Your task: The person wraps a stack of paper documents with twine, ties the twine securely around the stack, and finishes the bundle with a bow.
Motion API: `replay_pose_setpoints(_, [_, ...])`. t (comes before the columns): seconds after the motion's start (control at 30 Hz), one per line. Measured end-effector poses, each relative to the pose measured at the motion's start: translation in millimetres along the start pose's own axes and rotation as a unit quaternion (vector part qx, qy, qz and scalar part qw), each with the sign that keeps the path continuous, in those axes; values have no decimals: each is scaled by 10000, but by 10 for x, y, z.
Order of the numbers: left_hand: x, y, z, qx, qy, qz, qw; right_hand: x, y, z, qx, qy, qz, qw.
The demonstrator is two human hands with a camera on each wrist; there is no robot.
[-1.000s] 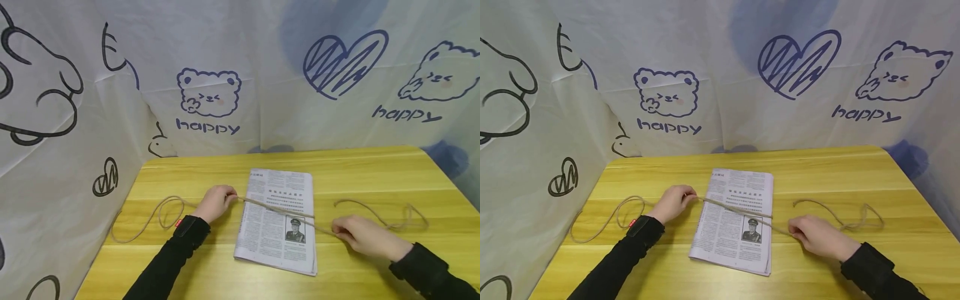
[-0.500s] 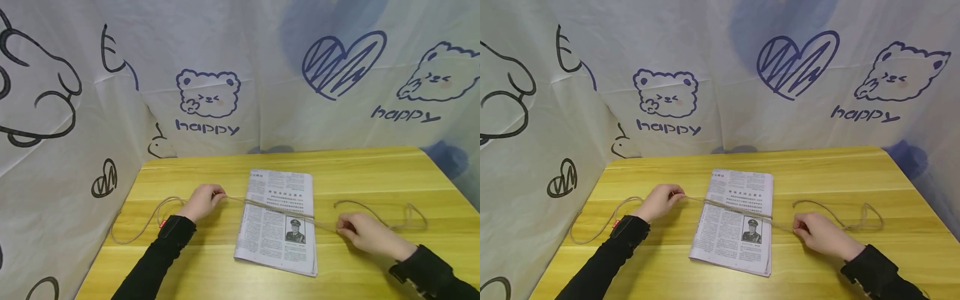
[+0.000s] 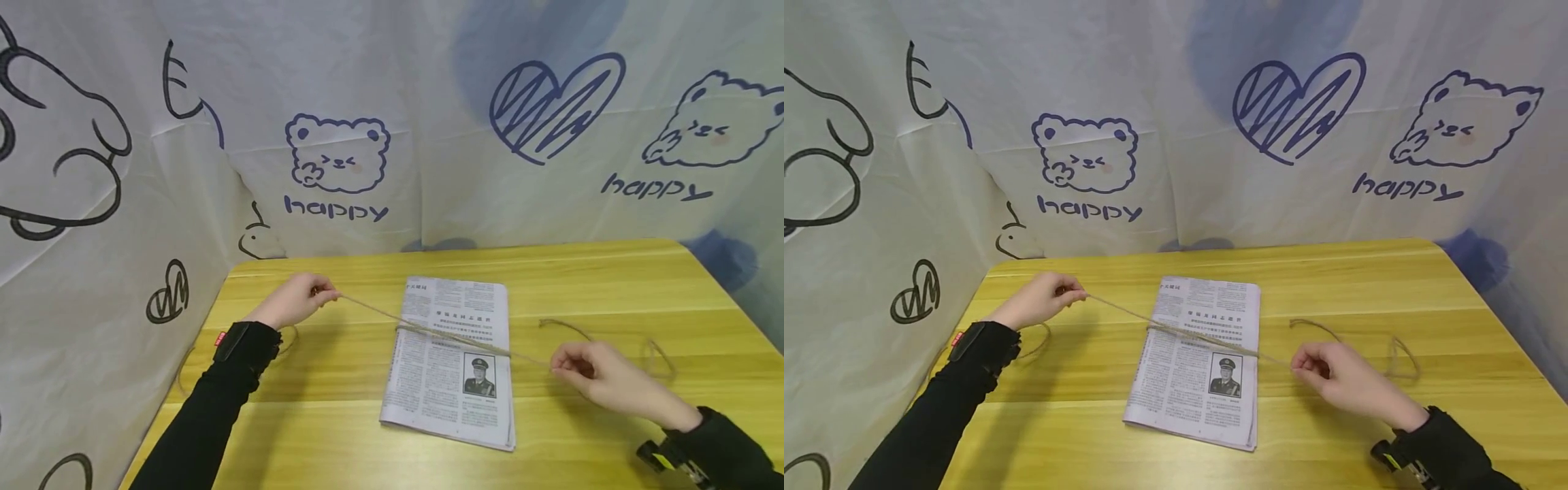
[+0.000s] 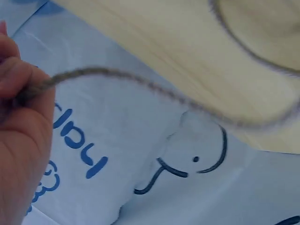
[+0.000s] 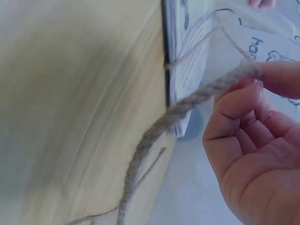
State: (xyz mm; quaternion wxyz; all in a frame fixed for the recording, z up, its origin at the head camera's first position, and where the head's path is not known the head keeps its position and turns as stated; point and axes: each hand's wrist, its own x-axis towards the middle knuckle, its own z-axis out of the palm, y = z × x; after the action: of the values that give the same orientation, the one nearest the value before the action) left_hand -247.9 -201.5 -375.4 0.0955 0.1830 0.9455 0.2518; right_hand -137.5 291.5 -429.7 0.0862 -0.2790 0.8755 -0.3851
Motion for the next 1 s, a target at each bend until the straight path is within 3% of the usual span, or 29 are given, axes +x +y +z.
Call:
replay_pose_setpoints(0.2, [234,180,-30,435,782,32,9960,-23,-109,98,113,-248,-320,9991])
replay_pose_setpoints(0.4, [557,458,78,1083,1675,-46,9799,8,-264,390,105,-587,-838,9947])
replay_pose_setpoints(0.63, [908,785,261,1052,1884,97,9764,161,-579,726,292,-1101,-961,9888])
replay_pose_setpoints(0.73, [1023,941,345,765,1615,423,9830,237,-686,860,253,-1045,-1354,9849])
replay_pose_setpoints(0.87, [1102,1095,461,566,355,851,9941,323,-756,977,12,-1137,-1868,9758])
replay_pose_setpoints(0.93, [1098,1114,509,611,-202,875,9941,356,-750,984,-106,-1161,-1882,9752])
replay_pose_setpoints(1.0, [1071,1084,543,610,-442,761,9943,382,-721,950,-74,-1131,-1678,9793])
